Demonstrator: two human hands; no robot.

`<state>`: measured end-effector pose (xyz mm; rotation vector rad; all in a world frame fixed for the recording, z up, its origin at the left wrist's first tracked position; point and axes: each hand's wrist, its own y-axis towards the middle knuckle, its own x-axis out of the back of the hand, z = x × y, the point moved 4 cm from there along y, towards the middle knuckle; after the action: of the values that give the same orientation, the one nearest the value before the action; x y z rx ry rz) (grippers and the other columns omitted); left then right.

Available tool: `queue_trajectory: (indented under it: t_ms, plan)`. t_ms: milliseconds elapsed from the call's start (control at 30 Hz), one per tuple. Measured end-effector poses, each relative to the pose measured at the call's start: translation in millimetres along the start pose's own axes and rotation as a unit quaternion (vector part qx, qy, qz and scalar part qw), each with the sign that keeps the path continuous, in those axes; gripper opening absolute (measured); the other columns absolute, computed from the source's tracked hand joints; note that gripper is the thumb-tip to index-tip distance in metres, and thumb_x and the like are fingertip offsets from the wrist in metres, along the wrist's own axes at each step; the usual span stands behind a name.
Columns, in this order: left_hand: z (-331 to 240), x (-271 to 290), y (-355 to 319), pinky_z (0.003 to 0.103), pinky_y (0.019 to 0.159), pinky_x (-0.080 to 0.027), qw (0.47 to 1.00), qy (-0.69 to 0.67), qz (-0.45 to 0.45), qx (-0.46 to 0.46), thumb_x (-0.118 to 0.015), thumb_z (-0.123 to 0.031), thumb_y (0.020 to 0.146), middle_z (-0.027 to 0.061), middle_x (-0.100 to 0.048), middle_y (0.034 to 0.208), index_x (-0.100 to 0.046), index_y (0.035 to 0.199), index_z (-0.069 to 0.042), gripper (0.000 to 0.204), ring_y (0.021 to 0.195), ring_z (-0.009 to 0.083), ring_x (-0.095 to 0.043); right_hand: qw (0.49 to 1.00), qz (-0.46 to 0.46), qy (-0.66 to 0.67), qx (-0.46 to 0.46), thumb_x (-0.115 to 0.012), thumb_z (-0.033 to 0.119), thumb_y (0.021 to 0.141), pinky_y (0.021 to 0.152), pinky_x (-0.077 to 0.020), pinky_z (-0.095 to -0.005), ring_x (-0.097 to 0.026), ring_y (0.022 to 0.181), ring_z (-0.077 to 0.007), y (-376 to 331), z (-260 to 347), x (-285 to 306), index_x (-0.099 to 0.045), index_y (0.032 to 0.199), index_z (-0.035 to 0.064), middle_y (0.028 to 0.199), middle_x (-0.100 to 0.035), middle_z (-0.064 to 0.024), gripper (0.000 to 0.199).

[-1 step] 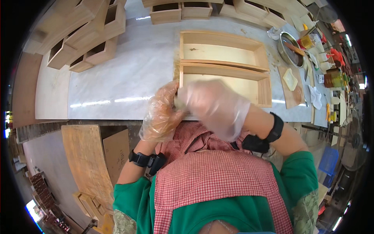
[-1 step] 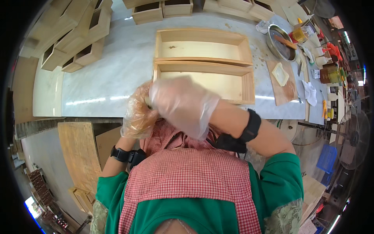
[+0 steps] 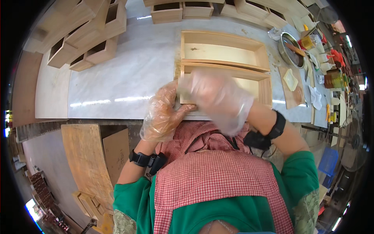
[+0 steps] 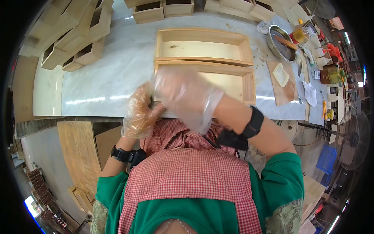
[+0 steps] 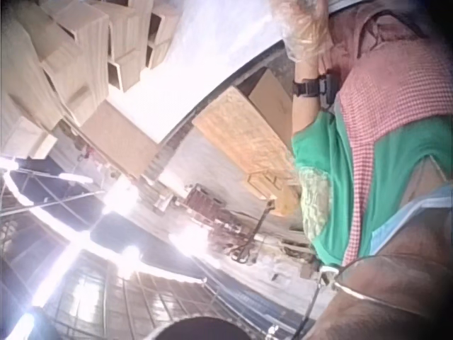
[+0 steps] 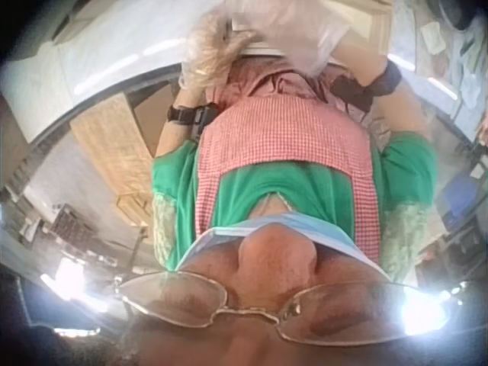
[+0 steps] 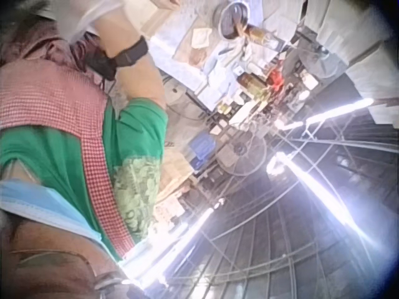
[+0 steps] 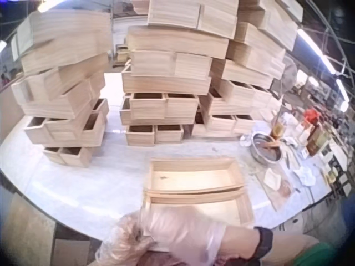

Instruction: The person applies a finish to small wooden boxes using a cloth. They repeatedly pick up boxes, wipe all surfaces with the cloth, and place the finished boxes on a nearby wooden table.

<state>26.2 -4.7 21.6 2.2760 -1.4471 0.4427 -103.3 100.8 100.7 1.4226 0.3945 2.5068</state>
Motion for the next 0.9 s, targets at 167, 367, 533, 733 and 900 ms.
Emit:
queue_trajectory:
  t_ms: [167, 367, 533, 733, 900]
  plan:
    - [-10.9, 0.0, 3.5, 0.045, 0.097, -0.052, 1.000, 0.028, -0.010, 0.011, -0.084, -0.021, 0.081, 0.0197, -0.064, 0.126, -0.060, 0.131, -0.004, 0.058, 0.117, 0.0383, -0.061, 0.999, -0.010, -0.003, -0.033, -0.064, 0.014, 0.091, 0.070, -0.0545, -0.0406, -0.064, 0.080, -0.0304, 19.7, -51.1, -1.5, -0.064, 0.106, 0.0095, 0.088, -0.063, -0.0096, 0.015]
    - [-2.5, -0.5, -1.6, 0.045, 0.099, -0.050, 0.999, 0.046, -0.019, -0.011, -0.084, -0.022, 0.081, 0.0194, -0.065, 0.124, -0.062, 0.126, -0.003, 0.053, 0.117, 0.0378, -0.060, 0.994, 0.084, 0.061, -0.039, -0.059, 0.009, 0.085, 0.071, -0.0572, -0.0367, -0.069, 0.081, -0.0293, -3.9, 6.8, -21.9, -0.064, 0.098, 0.0077, 0.088, -0.066, -0.0120, 0.014]
    - [-8.7, 0.3, 2.2, 0.039, 0.095, -0.053, 0.997, 0.072, -0.001, -0.006, -0.081, -0.018, 0.083, 0.0172, -0.064, 0.124, -0.062, 0.130, -0.003, 0.052, 0.114, 0.0310, -0.063, 0.998, 0.047, -0.039, -0.006, -0.059, 0.008, 0.085, 0.070, -0.0566, -0.0378, -0.069, 0.083, -0.0287, 15.8, -29.3, 0.6, -0.065, 0.101, 0.0052, 0.087, -0.065, -0.0124, 0.017]
    - [-12.8, 3.3, 4.5, 0.046, 0.098, -0.051, 1.000, 0.019, -0.011, 0.001, -0.082, -0.022, 0.081, 0.0195, -0.065, 0.123, -0.061, 0.130, -0.006, 0.056, 0.113, 0.0373, -0.062, 0.995, 0.101, 0.012, -0.002, -0.058, 0.007, 0.089, 0.063, -0.0553, -0.0413, -0.066, 0.074, -0.0316, -11.9, 11.8, -25.0, -0.061, 0.114, 0.0031, 0.083, -0.063, -0.0137, 0.026]
    - [-8.0, 3.3, 2.6, 0.046, 0.097, -0.051, 0.996, 0.085, -0.026, -0.029, -0.082, -0.019, 0.080, 0.0194, -0.065, 0.123, -0.059, 0.135, -0.006, 0.061, 0.111, 0.0380, -0.062, 0.976, 0.191, -0.079, -0.063, -0.059, 0.008, 0.087, 0.064, -0.0567, -0.0407, -0.068, 0.078, -0.0315, -21.6, 28.7, 13.6, -0.063, 0.102, 0.0053, 0.086, -0.065, -0.0140, 0.016]
